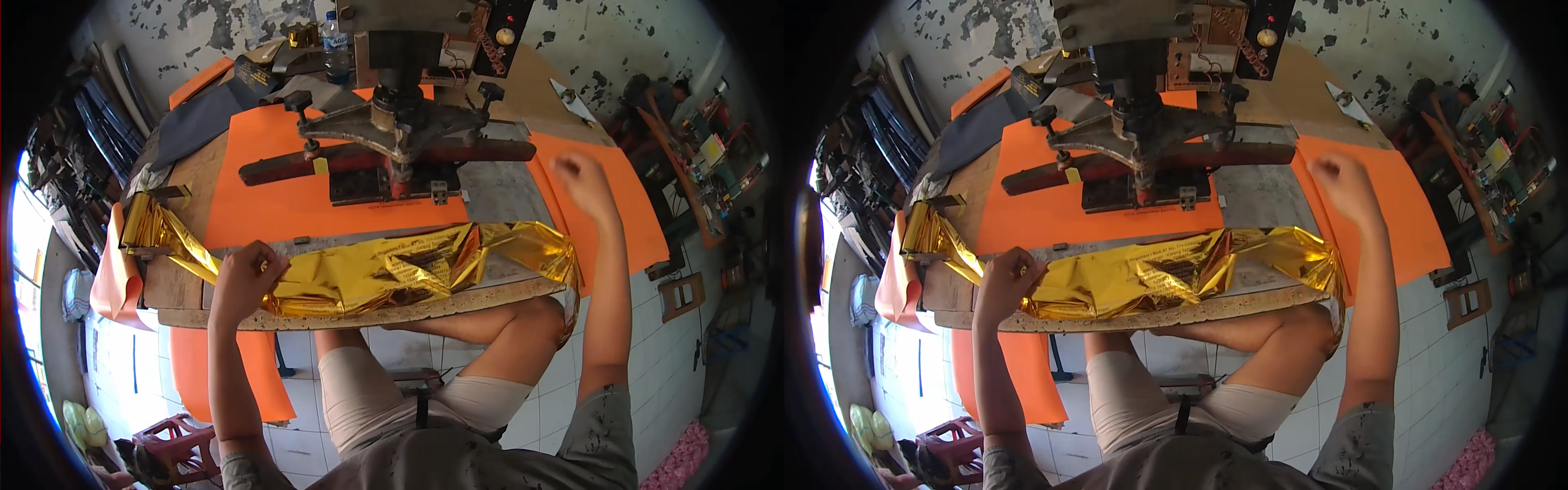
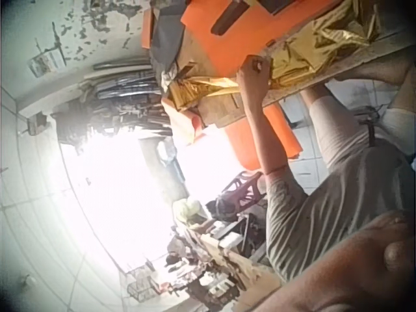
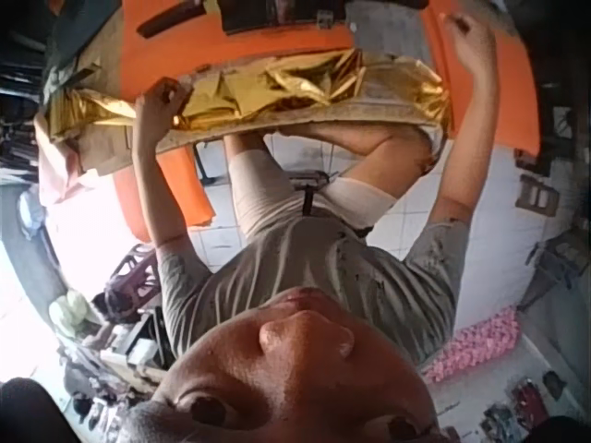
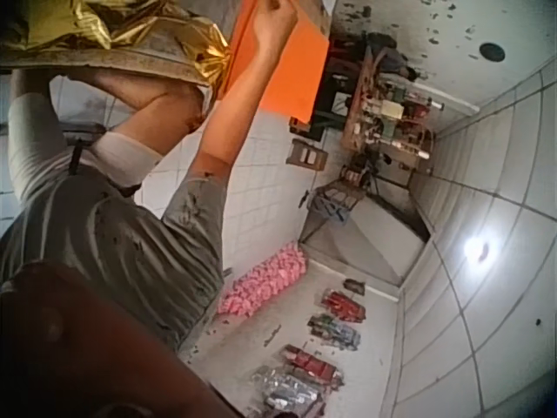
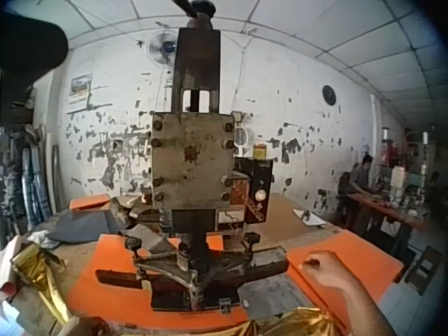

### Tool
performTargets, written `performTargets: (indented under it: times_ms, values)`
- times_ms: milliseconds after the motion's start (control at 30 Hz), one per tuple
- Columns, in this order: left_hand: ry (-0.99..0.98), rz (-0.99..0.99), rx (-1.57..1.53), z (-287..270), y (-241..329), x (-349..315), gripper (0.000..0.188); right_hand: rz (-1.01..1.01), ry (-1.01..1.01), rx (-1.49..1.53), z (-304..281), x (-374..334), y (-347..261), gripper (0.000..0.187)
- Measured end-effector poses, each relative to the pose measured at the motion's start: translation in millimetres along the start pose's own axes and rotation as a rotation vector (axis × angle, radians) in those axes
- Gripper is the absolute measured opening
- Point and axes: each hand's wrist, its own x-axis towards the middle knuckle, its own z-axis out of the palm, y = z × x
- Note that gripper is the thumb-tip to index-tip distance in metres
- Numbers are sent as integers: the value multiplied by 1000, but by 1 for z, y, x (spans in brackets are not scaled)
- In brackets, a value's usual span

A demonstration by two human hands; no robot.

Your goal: The person places orange sheets onto a work surface, aligns a gold foil strip over each, and operates a manual press to apply a stamp. They then remove the foil strip to reveal the results.

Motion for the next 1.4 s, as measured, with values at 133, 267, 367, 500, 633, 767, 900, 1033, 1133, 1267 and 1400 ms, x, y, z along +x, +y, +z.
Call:
performTargets:
  times_ms: [133,267,367,500,633,767,900,1033,1133,1267,1400]
  values:
    - [-1,-6,-101,1,-5,-1,25,-252,372,-6,2,115,-27,32]
    - [10,-10,-102,2,-1,-3,24,-329,551,-143,28,222,-35,35]
    - [9,-2,-86,1,7,-4,24,-226,562,-85,35,255,-47,35]
    - [8,2,-39,-2,14,-2,24,-226,605,-94,40,275,-44,24]
    - [50,72,4,-1,-3,0,24,-215,673,-71,47,278,-50,15]
    - [63,38,-79,0,0,0,24,-224,656,-85,46,276,-51,17]
    - [51,24,-21,-1,-1,0,25,-265,664,-143,43,278,-48,17]
    - [56,54,13,1,-3,0,25,-284,643,-109,41,280,-44,18]
    - [56,32,-41,1,0,0,26,-273,596,-69,40,279,-42,21]
    - [45,65,14,3,-2,1,25,-250,545,-64,34,268,-35,28]
    - [69,54,-10,-2,0,-6,25,-364,545,-44,25,222,-48,24]
